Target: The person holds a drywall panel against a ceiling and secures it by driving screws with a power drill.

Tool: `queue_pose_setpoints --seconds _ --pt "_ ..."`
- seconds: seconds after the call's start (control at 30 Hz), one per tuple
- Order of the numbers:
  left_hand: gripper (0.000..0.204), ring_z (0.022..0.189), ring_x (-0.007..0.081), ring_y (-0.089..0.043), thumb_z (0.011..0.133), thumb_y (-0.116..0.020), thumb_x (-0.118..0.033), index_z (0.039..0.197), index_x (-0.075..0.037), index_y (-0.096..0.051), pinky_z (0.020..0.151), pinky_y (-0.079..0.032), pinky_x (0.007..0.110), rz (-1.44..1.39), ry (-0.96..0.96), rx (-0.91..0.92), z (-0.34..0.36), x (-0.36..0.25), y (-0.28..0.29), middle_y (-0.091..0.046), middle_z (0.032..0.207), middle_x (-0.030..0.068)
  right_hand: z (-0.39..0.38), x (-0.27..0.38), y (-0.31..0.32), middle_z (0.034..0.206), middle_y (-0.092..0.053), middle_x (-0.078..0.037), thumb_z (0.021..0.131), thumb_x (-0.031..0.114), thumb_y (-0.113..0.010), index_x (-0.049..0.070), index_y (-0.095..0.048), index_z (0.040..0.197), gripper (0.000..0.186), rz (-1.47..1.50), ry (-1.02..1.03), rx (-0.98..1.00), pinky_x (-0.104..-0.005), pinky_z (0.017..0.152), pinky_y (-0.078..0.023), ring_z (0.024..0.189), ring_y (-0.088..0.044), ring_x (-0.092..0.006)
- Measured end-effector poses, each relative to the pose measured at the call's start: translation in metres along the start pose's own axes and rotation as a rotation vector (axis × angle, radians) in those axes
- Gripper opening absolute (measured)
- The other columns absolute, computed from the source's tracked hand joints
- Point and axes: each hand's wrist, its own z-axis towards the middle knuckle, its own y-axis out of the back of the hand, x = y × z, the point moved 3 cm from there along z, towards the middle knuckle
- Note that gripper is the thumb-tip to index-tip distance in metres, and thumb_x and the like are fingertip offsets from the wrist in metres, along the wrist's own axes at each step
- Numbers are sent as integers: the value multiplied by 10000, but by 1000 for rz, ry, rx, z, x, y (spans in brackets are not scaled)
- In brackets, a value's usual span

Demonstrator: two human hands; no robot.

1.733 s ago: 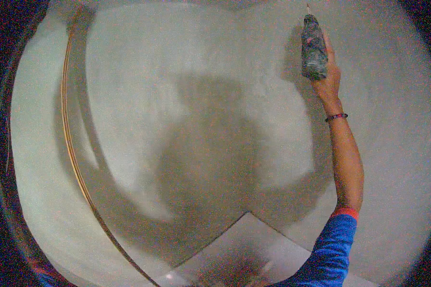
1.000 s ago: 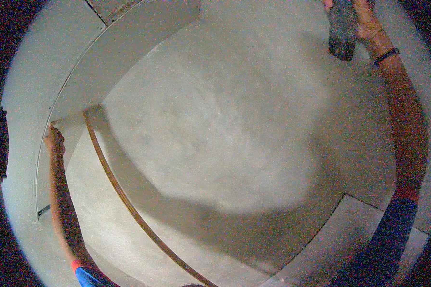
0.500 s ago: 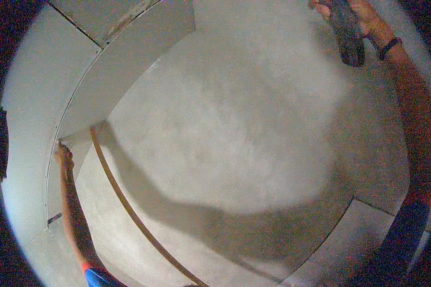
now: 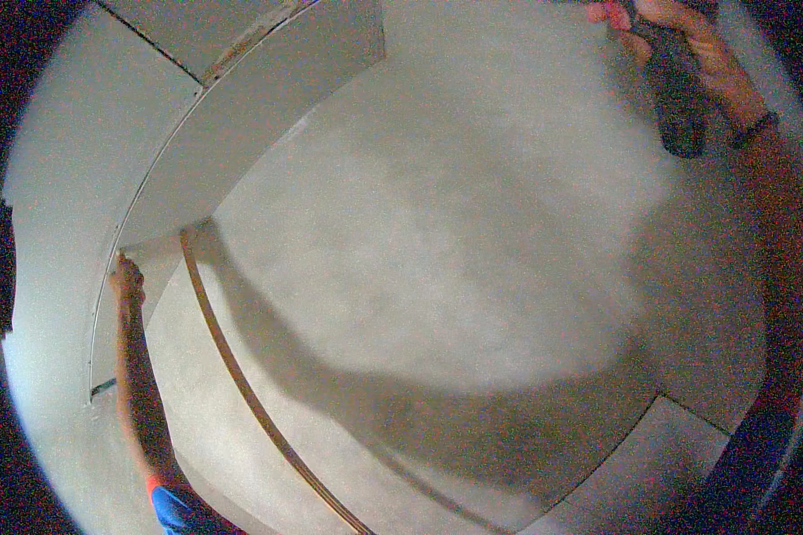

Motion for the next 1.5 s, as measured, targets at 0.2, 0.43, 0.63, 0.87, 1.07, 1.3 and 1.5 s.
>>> queue_pose_setpoints --seconds 0.2,0.43,0.63,0.87,1.07,1.3,1.5 --pt "425 365 95 -311 852 -573 -395 561 -137 -405 341 -238 256 8 -7 76 1 -5 4 -374 469 -20 17 -18 50 814 -589 -71 833 276 -580 24 -493 1114 387 27 -58 76 -217 567 -469 630 -552 -121" --pt "413 369 92 -312 864 -568 -357 559 -131 -404 341 -236 258 -71 -26 56 -12 -10 -3 -376 475 -19 0 6 17 803 -588 -71 827 286 -582 10 -513 1083 382 -21 -23 200 -204 536 -443 602 -533 -109" --pt "421 370 95 -324 865 -574 -335 545 -117 -409 341 -243 257 -66 -44 41 -30 -18 -8 -385 472 -13 -22 14 3 878 -596 -81 829 239 -588 7 -511 1114 376 35 -47 108 -214 542 -458 618 -539 -107" --pt "414 370 98 -330 866 -578 -312 542 -99 -432 341 -248 269 -55 -65 27 -24 -18 -12 -395 472 -8 -6 10 14 976 -612 -93 847 234 -567 -15 -499 1132 384 28 -85 212 -216 564 -456 634 -530 -100" --pt "432 375 113 -347 869 -567 -335 530 -93 -452 349 -250 285 -120 -78 74 -6 -7 -1 -408 471 0 -2 -8 -52 966 -612 -96 854 225 -558 -38 -484 1141 396 172 -63 262 -217 579 -451 639 -527 -107" --pt "441 384 147 -368 857 -572 -360 541 -66 -481 366 -277 317 46 -66 47 -28 -25 2 -439 478 30 -15 -36 -116 1086 -597 -145 855 207 -554 -15 -475 1175 397 229 -42 187 -221 574 -455 651 -545 -115" --pt "395 661 282 -567 784 -654 -277 805 102 -544 611 -447 421 213 -264 -151 -22 -23 13 -589 747 235 -34 -64 -120 1191 -542 -143 907 265 -448 -31 -336 1290 497 277 -124 313 -225 572 -430 643 -501 -104"
